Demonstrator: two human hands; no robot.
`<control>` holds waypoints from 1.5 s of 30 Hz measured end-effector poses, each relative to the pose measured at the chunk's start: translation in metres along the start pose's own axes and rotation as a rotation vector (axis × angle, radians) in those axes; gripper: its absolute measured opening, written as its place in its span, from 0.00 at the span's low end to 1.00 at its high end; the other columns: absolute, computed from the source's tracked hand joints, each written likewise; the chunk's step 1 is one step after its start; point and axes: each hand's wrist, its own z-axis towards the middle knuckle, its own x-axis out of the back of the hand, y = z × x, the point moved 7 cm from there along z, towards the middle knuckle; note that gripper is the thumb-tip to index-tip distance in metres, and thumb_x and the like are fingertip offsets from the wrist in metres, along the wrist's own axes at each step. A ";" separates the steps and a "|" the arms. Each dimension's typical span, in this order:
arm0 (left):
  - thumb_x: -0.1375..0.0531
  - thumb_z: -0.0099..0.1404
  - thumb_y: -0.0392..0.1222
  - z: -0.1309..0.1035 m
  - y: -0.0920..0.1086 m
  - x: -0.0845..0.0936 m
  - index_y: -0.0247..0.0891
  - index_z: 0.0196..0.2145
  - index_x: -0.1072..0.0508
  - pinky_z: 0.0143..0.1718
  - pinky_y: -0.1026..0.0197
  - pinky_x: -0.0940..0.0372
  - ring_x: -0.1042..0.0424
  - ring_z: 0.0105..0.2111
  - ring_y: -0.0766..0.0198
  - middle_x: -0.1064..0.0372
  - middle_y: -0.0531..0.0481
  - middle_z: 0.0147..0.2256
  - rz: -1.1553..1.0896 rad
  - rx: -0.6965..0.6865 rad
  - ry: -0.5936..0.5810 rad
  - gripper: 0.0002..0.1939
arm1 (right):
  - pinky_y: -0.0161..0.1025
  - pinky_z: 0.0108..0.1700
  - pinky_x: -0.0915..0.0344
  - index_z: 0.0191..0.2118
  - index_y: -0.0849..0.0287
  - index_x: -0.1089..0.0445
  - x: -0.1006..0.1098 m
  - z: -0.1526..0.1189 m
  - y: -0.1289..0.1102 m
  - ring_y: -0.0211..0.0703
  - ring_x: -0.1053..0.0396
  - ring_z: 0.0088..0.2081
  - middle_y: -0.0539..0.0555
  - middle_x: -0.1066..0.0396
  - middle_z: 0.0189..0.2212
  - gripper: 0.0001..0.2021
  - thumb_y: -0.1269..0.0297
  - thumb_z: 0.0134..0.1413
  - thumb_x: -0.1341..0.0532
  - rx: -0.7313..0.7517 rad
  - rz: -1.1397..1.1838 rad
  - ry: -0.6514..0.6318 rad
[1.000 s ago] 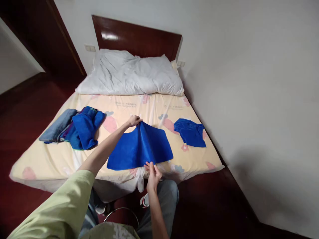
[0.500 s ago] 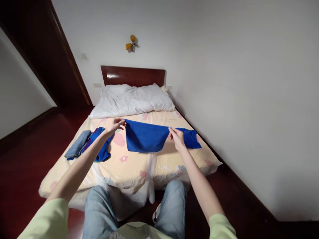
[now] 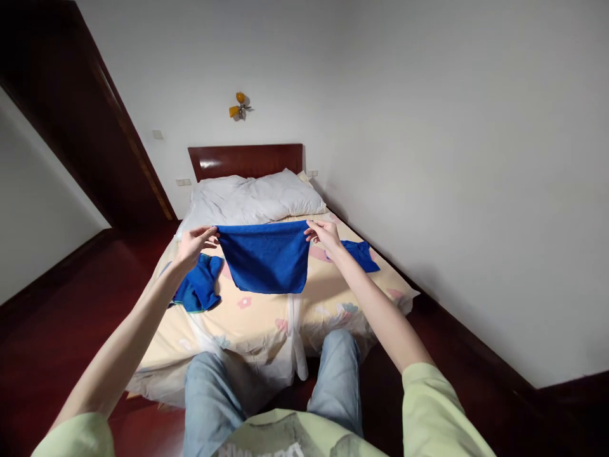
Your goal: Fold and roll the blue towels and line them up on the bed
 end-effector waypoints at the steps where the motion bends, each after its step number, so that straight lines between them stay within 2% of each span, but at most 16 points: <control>1: 0.32 0.55 0.56 -0.007 0.001 0.002 0.32 0.35 0.23 0.27 0.62 0.30 0.27 0.27 0.63 0.24 0.43 0.32 0.009 0.006 -0.013 0.22 | 0.28 0.19 0.43 0.28 0.61 0.27 0.000 -0.006 0.001 0.33 0.29 0.21 0.54 0.24 0.26 0.18 0.50 0.49 0.29 -0.024 -0.005 -0.004; 5: 0.32 0.55 0.57 -0.032 -0.004 0.006 0.34 0.32 0.23 0.29 0.61 0.30 0.26 0.28 0.62 0.25 0.45 0.30 0.008 0.044 -0.081 0.20 | 0.27 0.20 0.40 0.30 0.62 0.26 0.004 -0.031 0.008 0.34 0.27 0.23 0.56 0.22 0.28 0.14 0.54 0.53 0.30 -0.098 -0.034 -0.025; 8: 0.31 0.54 0.55 -0.046 -0.019 0.009 0.35 0.27 0.24 0.28 0.62 0.31 0.27 0.27 0.63 0.28 0.47 0.26 -0.017 0.114 -0.117 0.19 | 0.27 0.20 0.39 0.29 0.62 0.25 0.010 -0.050 0.016 0.34 0.27 0.23 0.56 0.22 0.28 0.15 0.53 0.53 0.30 -0.144 -0.062 -0.042; 15: 0.27 0.50 0.51 -0.073 -0.070 0.010 0.35 0.26 0.25 0.27 0.65 0.32 0.28 0.26 0.65 0.28 0.46 0.26 -0.154 0.497 -0.173 0.17 | 0.29 0.21 0.39 0.27 0.62 0.26 0.018 -0.087 0.020 0.35 0.26 0.23 0.57 0.22 0.26 0.20 0.48 0.46 0.27 -0.169 -0.084 -0.016; 19: 0.28 0.52 0.49 -0.091 -0.075 0.011 0.35 0.26 0.26 0.26 0.63 0.31 0.28 0.25 0.63 0.28 0.46 0.25 -0.145 0.573 -0.165 0.15 | 0.30 0.21 0.38 0.25 0.62 0.27 0.016 -0.110 0.017 0.38 0.27 0.23 0.57 0.23 0.25 0.21 0.47 0.44 0.26 -0.213 -0.085 -0.025; 22: 0.30 0.54 0.49 -0.104 -0.073 0.012 0.35 0.23 0.27 0.25 0.60 0.32 0.28 0.24 0.61 0.29 0.44 0.24 -0.078 0.604 -0.212 0.15 | 0.31 0.22 0.37 0.27 0.61 0.26 0.020 -0.124 0.023 0.38 0.27 0.23 0.57 0.23 0.25 0.19 0.49 0.43 0.26 -0.289 -0.074 -0.021; 25: 0.30 0.53 0.48 -0.111 -0.075 0.014 0.36 0.22 0.27 0.22 0.60 0.33 0.30 0.21 0.62 0.29 0.44 0.23 -0.044 0.631 -0.269 0.15 | 0.32 0.23 0.35 0.28 0.61 0.26 0.027 -0.133 0.036 0.39 0.27 0.23 0.57 0.23 0.25 0.17 0.52 0.44 0.26 -0.383 -0.070 -0.017; 28: 0.29 0.52 0.47 -0.113 -0.084 0.012 0.35 0.25 0.24 0.21 0.60 0.34 0.30 0.20 0.63 0.27 0.43 0.25 -0.054 0.667 -0.317 0.13 | 0.33 0.24 0.33 0.28 0.62 0.26 0.030 -0.133 0.051 0.39 0.27 0.23 0.58 0.23 0.26 0.15 0.54 0.46 0.26 -0.478 -0.070 -0.028; 31: 0.28 0.52 0.47 -0.109 -0.099 0.010 0.33 0.29 0.22 0.22 0.61 0.31 0.27 0.22 0.62 0.24 0.40 0.30 -0.044 0.745 -0.290 0.14 | 0.33 0.24 0.33 0.29 0.62 0.25 0.029 -0.124 0.064 0.38 0.27 0.23 0.57 0.23 0.27 0.13 0.57 0.46 0.26 -0.557 -0.059 -0.015; 34: 0.28 0.51 0.46 -0.094 -0.118 0.009 0.32 0.31 0.22 0.25 0.60 0.28 0.24 0.25 0.59 0.22 0.38 0.33 -0.047 0.796 -0.229 0.15 | 0.32 0.23 0.33 0.28 0.63 0.25 0.022 -0.102 0.076 0.37 0.27 0.22 0.57 0.23 0.26 0.11 0.61 0.47 0.26 -0.616 -0.043 -0.003; 36: 0.28 0.51 0.45 -0.073 -0.133 0.007 0.32 0.31 0.22 0.27 0.59 0.27 0.23 0.27 0.56 0.22 0.37 0.33 -0.048 0.796 -0.206 0.15 | 0.31 0.23 0.34 0.29 0.63 0.25 0.014 -0.077 0.086 0.37 0.27 0.23 0.58 0.22 0.26 0.09 0.64 0.48 0.27 -0.626 -0.035 -0.009; 40: 0.28 0.51 0.44 -0.003 -0.154 0.002 0.33 0.30 0.23 0.31 0.57 0.25 0.21 0.32 0.51 0.22 0.36 0.33 -0.040 0.687 -0.165 0.14 | 0.30 0.25 0.31 0.30 0.63 0.25 -0.005 -0.006 0.104 0.38 0.25 0.25 0.58 0.21 0.28 0.06 0.68 0.52 0.29 -0.566 -0.032 -0.008; 42: 0.29 0.53 0.44 0.037 -0.154 -0.001 0.32 0.31 0.24 0.34 0.57 0.25 0.21 0.33 0.53 0.22 0.36 0.34 -0.025 0.608 -0.106 0.14 | 0.30 0.26 0.31 0.30 0.63 0.26 -0.013 0.034 0.106 0.37 0.25 0.26 0.58 0.21 0.29 0.05 0.69 0.55 0.31 -0.505 -0.022 0.013; 45: 0.32 0.57 0.48 0.087 -0.137 -0.006 0.33 0.33 0.25 0.37 0.57 0.26 0.21 0.35 0.55 0.22 0.37 0.37 0.004 0.435 -0.045 0.15 | 0.29 0.27 0.31 0.29 0.63 0.26 -0.022 0.082 0.097 0.35 0.25 0.25 0.56 0.22 0.27 0.07 0.67 0.57 0.33 -0.356 -0.018 0.034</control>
